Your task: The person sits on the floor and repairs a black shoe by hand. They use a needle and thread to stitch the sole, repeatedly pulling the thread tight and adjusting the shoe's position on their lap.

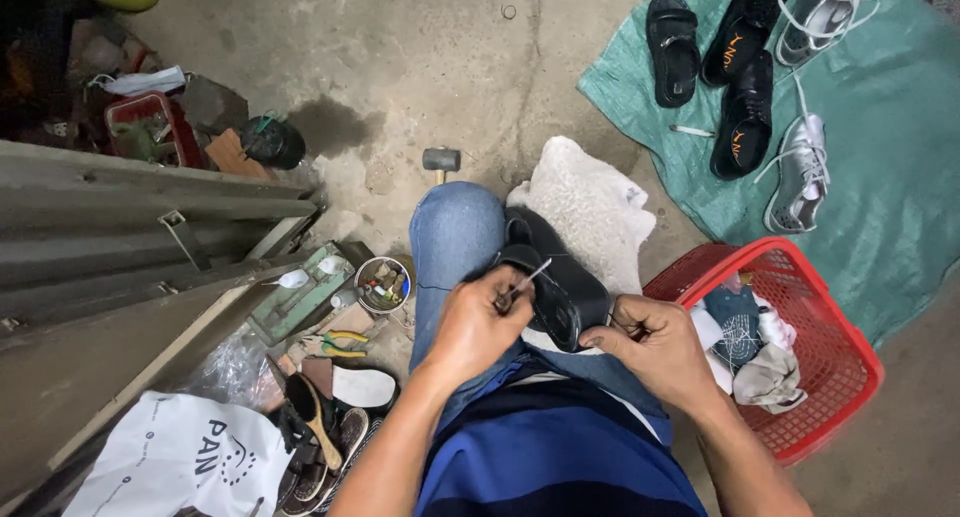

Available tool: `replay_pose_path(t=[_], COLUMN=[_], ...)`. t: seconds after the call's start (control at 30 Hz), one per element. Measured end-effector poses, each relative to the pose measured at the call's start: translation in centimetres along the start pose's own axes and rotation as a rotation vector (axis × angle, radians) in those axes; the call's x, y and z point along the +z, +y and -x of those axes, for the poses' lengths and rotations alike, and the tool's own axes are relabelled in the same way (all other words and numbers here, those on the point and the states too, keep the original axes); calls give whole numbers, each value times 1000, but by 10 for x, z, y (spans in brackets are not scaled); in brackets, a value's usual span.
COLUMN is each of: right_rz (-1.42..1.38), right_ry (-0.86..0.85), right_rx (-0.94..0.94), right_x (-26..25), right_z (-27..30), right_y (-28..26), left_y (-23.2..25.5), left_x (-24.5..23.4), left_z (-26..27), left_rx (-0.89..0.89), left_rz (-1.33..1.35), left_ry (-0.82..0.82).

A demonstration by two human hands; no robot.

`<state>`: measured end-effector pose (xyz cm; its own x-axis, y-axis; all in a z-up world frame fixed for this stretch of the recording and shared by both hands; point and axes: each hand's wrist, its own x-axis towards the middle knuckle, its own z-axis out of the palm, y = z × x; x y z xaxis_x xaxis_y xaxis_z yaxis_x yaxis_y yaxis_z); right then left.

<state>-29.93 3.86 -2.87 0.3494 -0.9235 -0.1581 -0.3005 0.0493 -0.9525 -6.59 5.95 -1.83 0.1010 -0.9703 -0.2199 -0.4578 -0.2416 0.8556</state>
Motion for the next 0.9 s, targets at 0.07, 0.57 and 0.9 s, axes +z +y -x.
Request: replay_pose_path(t=[0.07, 0.57, 0.9], right_rz=[4, -10, -101], right_ry=[-4, -19, 21], right_rx=[-10, -8, 70], right_x=[-1, -1, -12], right_z=[-3, 0, 2], right_y=[-3, 12, 27], left_y=[13, 8, -31], left_x=[-13, 2, 28], left_z=[1, -15, -19], left_rx=[-32, -111, -123], left_rz=[-27, -418, 345], left_ry=[-42, 44, 24])
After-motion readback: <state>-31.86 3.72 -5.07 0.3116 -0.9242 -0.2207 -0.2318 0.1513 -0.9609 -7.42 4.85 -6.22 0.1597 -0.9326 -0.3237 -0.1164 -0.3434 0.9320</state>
